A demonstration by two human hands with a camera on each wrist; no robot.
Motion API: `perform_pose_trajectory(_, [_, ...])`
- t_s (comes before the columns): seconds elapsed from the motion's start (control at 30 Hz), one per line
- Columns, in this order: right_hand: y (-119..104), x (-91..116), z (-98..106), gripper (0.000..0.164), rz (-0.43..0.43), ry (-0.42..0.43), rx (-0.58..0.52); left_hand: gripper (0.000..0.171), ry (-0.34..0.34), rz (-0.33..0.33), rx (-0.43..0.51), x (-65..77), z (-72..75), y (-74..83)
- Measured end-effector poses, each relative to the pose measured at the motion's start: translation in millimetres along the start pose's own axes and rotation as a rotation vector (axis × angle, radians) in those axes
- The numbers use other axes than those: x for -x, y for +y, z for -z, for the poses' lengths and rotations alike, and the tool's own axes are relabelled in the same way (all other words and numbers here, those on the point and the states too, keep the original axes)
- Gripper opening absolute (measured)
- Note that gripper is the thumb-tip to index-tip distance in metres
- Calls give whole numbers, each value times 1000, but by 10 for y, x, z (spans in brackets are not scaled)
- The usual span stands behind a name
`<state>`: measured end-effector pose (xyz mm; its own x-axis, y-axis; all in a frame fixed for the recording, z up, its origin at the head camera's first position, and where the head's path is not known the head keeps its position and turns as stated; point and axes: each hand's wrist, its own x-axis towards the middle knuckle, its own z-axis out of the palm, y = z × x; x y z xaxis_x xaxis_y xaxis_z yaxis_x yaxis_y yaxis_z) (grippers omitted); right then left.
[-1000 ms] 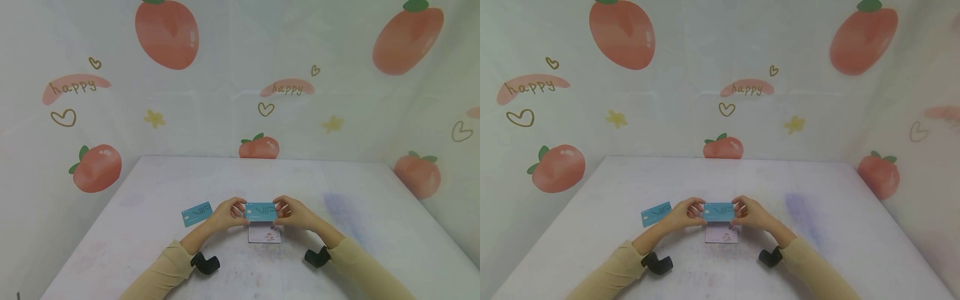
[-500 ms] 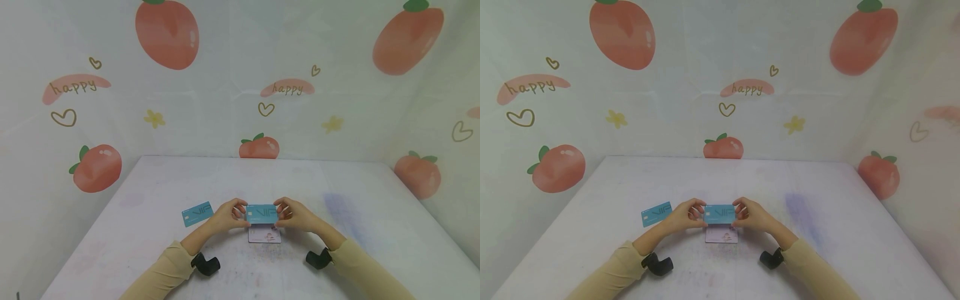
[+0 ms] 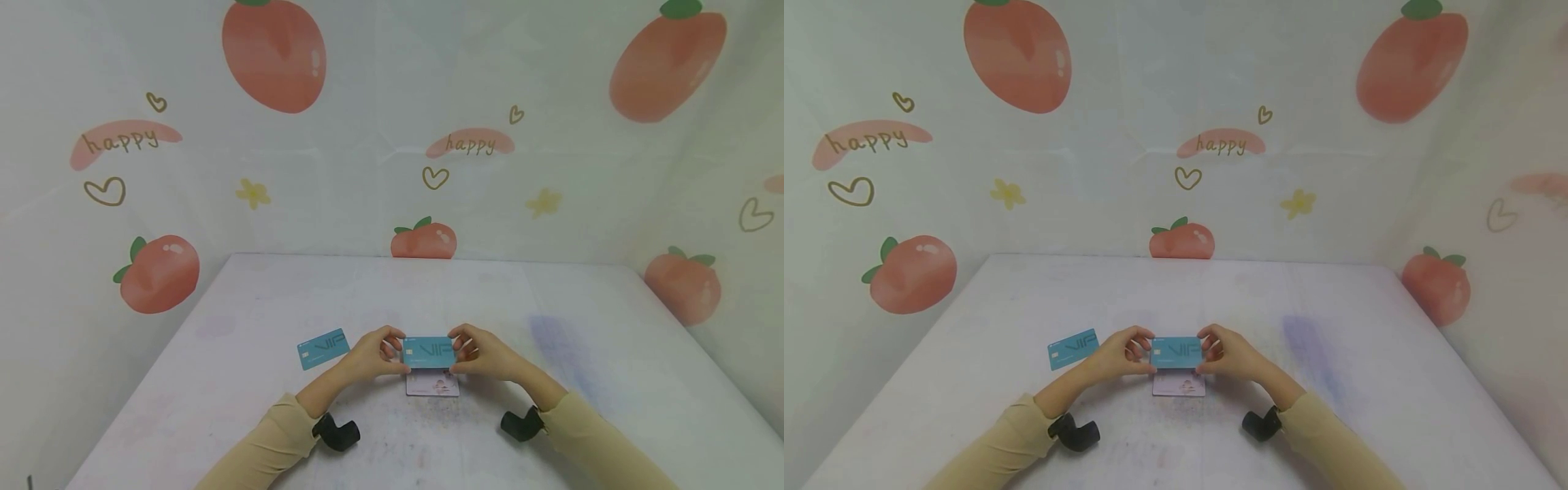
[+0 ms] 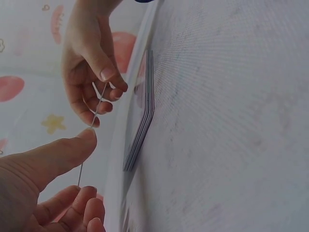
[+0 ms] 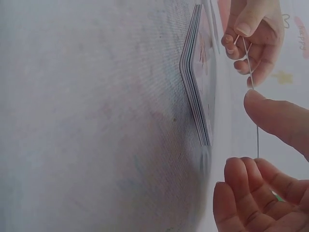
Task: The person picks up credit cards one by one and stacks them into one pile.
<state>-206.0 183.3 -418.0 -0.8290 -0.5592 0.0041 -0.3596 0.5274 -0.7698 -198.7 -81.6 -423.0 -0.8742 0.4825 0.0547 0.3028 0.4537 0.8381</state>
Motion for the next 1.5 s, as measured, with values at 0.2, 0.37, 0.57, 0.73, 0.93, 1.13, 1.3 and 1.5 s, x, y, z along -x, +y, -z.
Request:
perform_pose_trajectory(0.2, [-20, 20, 3, 51, 4, -7, 10, 52, -4, 8, -3, -4, -10, -17])
perform_pose_trajectory(0.37, [-16, 33, 1, 51, 2, -8, 19, 52, -15, 17, 5, -2, -22, -8])
perform_pose_trajectory(0.57, [-14, 41, 1, 52, -11, -11, 18, 52, -16, 9, -12, -2, -43, -15])
perform_pose_trajectory(0.73, [-24, 68, -1, 52, -15, -19, 7, 52, -18, 11, -15, 4, -61, -27])
perform_pose_trajectory(0.93, [-29, 84, -12, 52, -9, -22, 5, 52, -32, 2, -19, 26, -66, -28])
perform_pose_trajectory(1.13, [-22, 90, -23, 52, -18, -25, 20, 53, -40, 5, -28, 44, -69, 0])
perform_pose_trajectory(1.3, [-22, 104, -37, 51, -29, -29, 41, 52, -48, 9, -44, 58, -75, 16])
perform_pose_trajectory(1.5, [-13, 124, -51, 51, -43, -33, 60, 52, -56, 6, -74, 62, -88, 15])
